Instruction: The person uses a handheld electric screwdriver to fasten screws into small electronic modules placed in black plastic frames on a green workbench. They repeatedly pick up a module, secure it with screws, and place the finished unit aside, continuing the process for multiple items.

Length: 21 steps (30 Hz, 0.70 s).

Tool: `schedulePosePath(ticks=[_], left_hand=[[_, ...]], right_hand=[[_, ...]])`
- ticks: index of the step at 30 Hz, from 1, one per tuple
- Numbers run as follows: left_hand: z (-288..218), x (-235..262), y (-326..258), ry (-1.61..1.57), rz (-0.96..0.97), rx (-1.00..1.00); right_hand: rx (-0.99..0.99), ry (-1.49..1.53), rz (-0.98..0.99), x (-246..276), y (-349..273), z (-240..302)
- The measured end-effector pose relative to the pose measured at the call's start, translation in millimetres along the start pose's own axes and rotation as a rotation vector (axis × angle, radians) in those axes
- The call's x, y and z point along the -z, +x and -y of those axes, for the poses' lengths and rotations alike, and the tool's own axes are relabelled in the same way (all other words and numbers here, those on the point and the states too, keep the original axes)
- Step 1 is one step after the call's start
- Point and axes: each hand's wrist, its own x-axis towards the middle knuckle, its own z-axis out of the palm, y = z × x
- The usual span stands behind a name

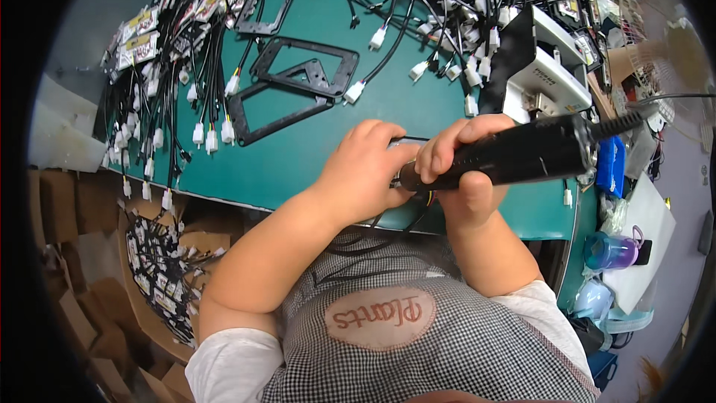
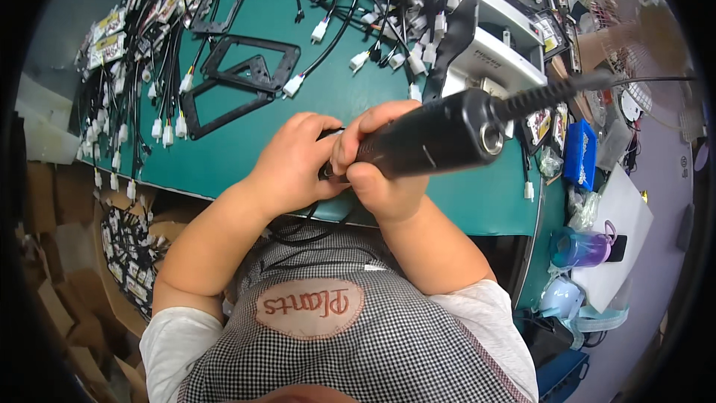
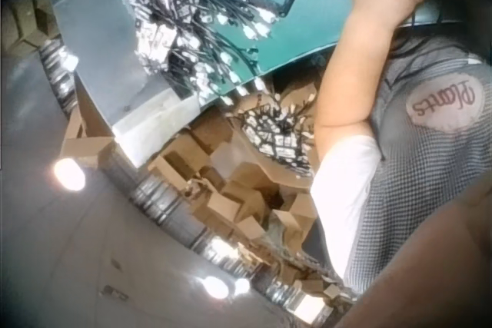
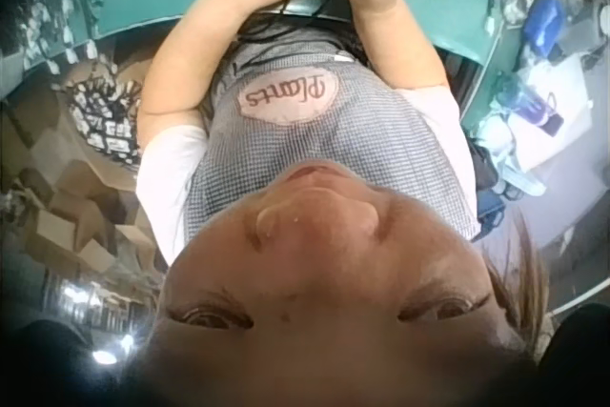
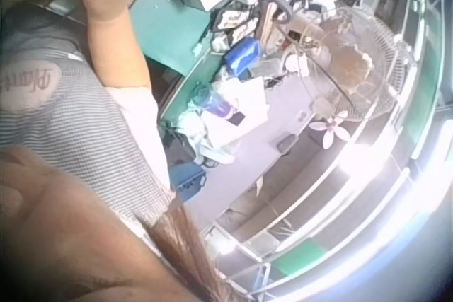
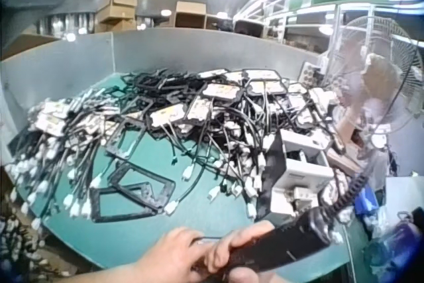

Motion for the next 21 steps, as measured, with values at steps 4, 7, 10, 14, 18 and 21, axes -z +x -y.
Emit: schedulePosePath(ticks=[4, 7, 10, 14, 18, 21], left_hand=[[-6, 20, 5, 0.070, 0.132, -0.033], [-5, 55, 18, 0.230, 0.065, -0.214], [-2, 110, 63, 0.389, 0.013, -0.451], [-14, 155, 175, 0.589, -0.058, -0.493], [-21, 199, 247, 0.864, -0.647, -0.214], [-3, 204, 261, 0.853, -0.575, -0.159]], right_hand=[[-0.127, 0.055, -0.057, 2, 9, 11], [-0.019, 0.194, -0.007, 3, 23, 38], [0.095, 0.286, 0.088, 22, 36, 63], [0.053, 0.387, 0.099, 44, 36, 70], [-0.041, 0.363, 0.038, 37, 37, 55], [-0.044, 0.335, -0.026, 38, 36, 57]])
